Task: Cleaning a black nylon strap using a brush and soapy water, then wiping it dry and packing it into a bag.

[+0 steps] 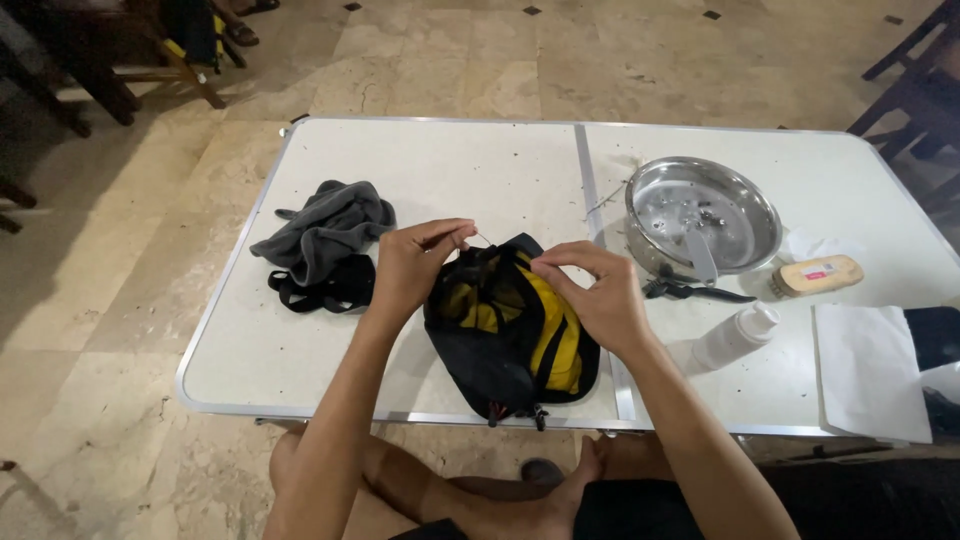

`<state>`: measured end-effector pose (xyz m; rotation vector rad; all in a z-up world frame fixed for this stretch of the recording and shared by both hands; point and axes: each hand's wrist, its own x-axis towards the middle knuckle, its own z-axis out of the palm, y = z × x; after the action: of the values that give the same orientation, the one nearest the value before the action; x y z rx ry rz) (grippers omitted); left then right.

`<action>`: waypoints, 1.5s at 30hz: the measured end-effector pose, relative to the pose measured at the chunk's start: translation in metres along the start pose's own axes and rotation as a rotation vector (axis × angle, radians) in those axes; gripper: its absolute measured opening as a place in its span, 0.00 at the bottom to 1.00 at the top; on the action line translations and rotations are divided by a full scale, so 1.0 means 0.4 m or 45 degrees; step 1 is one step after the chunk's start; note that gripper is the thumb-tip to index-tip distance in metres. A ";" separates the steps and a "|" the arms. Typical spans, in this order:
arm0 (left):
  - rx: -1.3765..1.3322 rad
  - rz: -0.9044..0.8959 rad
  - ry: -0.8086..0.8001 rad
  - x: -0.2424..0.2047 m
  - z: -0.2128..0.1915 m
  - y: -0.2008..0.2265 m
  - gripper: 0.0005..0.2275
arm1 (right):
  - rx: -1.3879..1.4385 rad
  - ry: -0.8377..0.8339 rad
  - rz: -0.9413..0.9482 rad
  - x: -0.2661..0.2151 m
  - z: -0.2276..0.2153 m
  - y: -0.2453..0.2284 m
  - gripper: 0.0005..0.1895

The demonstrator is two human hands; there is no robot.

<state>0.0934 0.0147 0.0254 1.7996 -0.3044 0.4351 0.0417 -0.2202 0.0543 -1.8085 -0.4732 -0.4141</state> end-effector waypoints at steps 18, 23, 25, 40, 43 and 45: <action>0.534 0.040 0.236 0.201 -0.097 -0.110 0.02 | -0.060 0.346 -0.077 -0.107 0.024 0.181 0.01; 1.121 -0.041 -0.172 0.226 -0.121 -0.042 0.27 | -0.054 0.379 -0.059 -0.132 0.019 0.229 0.04; 1.251 -0.077 -0.243 0.251 -0.128 -0.107 0.26 | -0.038 0.373 0.004 -0.139 0.021 0.233 0.05; 0.636 0.094 -0.455 0.013 -0.029 0.048 0.14 | -0.015 0.341 0.209 -0.153 0.027 0.232 0.14; 0.600 -0.229 -0.649 -0.022 -0.025 0.058 0.20 | -0.014 0.335 0.215 -0.158 0.028 0.232 0.13; 0.503 -0.383 -0.521 -0.027 -0.024 0.038 0.16 | 0.046 0.332 0.208 -0.160 0.018 0.250 0.14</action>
<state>0.0760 0.0197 0.0361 2.2778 -0.2329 -0.1011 0.0387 -0.2456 -0.0620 -1.7132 -0.1502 -0.5158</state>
